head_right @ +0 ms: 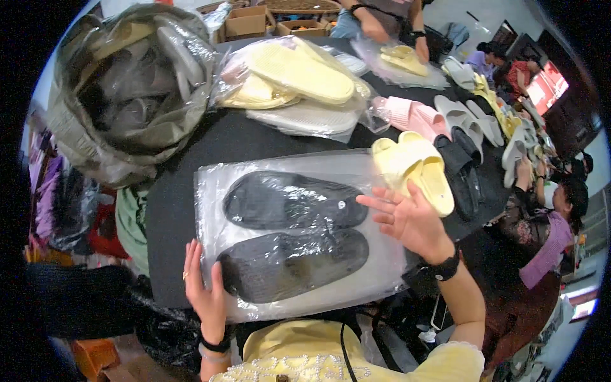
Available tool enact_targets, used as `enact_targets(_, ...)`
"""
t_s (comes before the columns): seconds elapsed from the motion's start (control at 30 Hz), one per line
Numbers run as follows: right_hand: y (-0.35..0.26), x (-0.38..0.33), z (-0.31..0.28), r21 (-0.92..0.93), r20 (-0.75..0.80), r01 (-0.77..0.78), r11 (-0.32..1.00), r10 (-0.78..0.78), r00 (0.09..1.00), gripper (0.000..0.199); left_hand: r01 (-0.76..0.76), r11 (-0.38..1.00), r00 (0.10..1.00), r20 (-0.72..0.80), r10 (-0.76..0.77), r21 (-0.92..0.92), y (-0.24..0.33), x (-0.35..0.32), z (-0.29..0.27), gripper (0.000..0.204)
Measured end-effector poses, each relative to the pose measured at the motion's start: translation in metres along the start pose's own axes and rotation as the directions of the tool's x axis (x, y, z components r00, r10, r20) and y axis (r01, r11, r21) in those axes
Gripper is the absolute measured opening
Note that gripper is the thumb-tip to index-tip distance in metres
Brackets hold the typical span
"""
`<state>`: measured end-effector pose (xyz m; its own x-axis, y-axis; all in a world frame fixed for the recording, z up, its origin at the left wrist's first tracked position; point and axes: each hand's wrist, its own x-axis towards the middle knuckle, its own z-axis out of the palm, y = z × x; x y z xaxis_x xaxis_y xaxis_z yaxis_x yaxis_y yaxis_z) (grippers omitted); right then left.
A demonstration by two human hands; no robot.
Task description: The recorder extracts sandals from a large shipping bag and packs them into individual plastic bags at a sorting table.
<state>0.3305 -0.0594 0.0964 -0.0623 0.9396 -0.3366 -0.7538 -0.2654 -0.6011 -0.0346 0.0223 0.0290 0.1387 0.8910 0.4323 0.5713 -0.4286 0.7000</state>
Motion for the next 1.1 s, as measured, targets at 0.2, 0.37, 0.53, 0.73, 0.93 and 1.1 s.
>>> enact_targets(0.2, 0.033, 0.004, -0.027, -0.876, -0.155, 0.041, 0.48, -0.362, 0.919, 0.048, -0.132, 0.985, 0.956, 0.275, 0.098, 0.108, 0.017, -0.011, -0.004, 0.062)
enact_targets(0.37, 0.05, 0.008, -0.023, -0.987, 0.102, 0.059, -0.148, -0.305, 0.947, 0.053, -0.146, 0.977, 0.875, 0.481, 0.054, 0.156, 0.0, -0.019, 0.016, 0.074)
enact_targets(0.53, 0.043, 0.014, -0.014, -0.86, 0.45, 0.36, -0.361, -0.205, 0.869, 0.046, -0.176, 0.968, 0.884, 0.462, 0.076, 0.178, -0.001, -0.019, 0.017, 0.068)
enact_targets(0.73, 0.045, 0.035, 0.033, -0.734, 0.504, 0.46, -0.501, 0.053, 0.862, 0.049, -0.22, 0.958, 0.899, 0.421, 0.124, 0.187, -0.002, -0.018, 0.021, 0.065)
enact_targets(0.93, 0.079, 0.1, 0.051, -0.751, 0.579, 0.549, -0.367, 0.034, 0.815, 0.052, -0.182, 0.97, 0.906, 0.411, 0.102, 0.162, -0.007, -0.021, 0.023, 0.069)
enact_targets(1.1, 0.086, 0.113, 0.068, -0.777, 0.343, 0.407, -0.481, 0.218, 0.914, 0.033, -0.169, 0.973, 0.917, 0.386, 0.098, 0.155, -0.01, -0.025, 0.02, 0.072)
